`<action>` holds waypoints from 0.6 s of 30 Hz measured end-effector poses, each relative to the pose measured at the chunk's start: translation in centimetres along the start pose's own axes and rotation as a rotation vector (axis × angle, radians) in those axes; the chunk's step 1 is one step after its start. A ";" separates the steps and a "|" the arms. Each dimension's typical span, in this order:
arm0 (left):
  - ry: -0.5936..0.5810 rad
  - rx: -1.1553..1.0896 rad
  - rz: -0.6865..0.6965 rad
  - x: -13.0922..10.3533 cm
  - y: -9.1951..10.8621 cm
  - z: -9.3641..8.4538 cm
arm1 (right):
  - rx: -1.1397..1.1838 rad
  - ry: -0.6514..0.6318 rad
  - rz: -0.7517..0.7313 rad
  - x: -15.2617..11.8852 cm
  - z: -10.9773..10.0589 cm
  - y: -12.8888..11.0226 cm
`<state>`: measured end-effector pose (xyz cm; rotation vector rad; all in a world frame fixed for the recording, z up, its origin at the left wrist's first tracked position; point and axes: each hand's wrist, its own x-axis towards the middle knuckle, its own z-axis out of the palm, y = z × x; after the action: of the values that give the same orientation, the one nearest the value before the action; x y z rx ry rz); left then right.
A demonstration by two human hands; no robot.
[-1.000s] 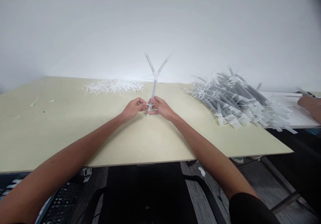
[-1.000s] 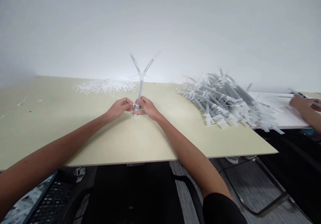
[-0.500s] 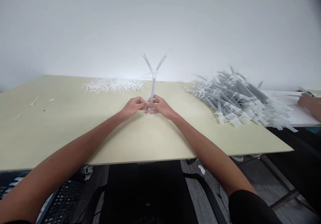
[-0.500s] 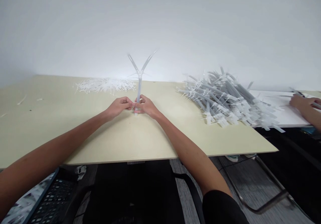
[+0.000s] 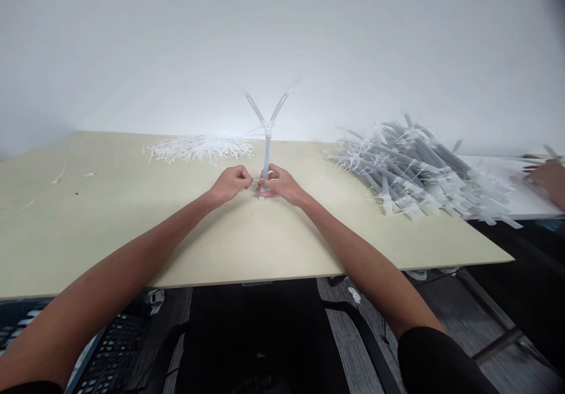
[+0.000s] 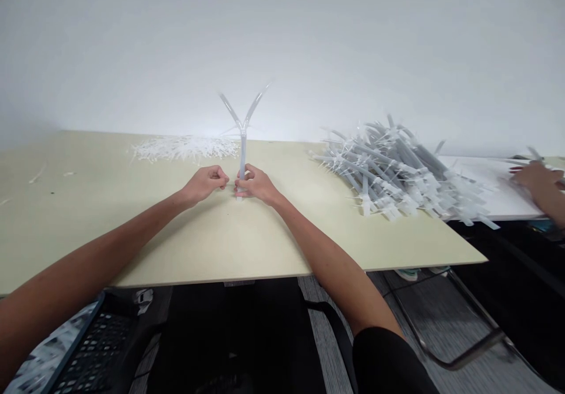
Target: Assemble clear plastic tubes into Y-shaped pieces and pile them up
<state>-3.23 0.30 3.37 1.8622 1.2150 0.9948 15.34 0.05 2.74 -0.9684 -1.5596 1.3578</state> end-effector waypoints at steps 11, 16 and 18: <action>0.001 -0.038 0.023 0.1 -0.6 -0.3 | 0.051 -0.008 -0.017 -0.4 0.0 -0.2; -0.006 -0.206 -0.043 -0.1 -0.9 0.9 | 0.122 0.049 -0.084 -0.1 -0.2 0.0; -0.046 -0.197 -0.044 -0.3 -1.0 1.5 | 0.107 0.069 -0.099 0.2 -0.1 0.2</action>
<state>-2.40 0.16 1.73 1.6895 1.0850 1.0045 15.38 0.24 2.61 -0.8531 -1.4496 1.3117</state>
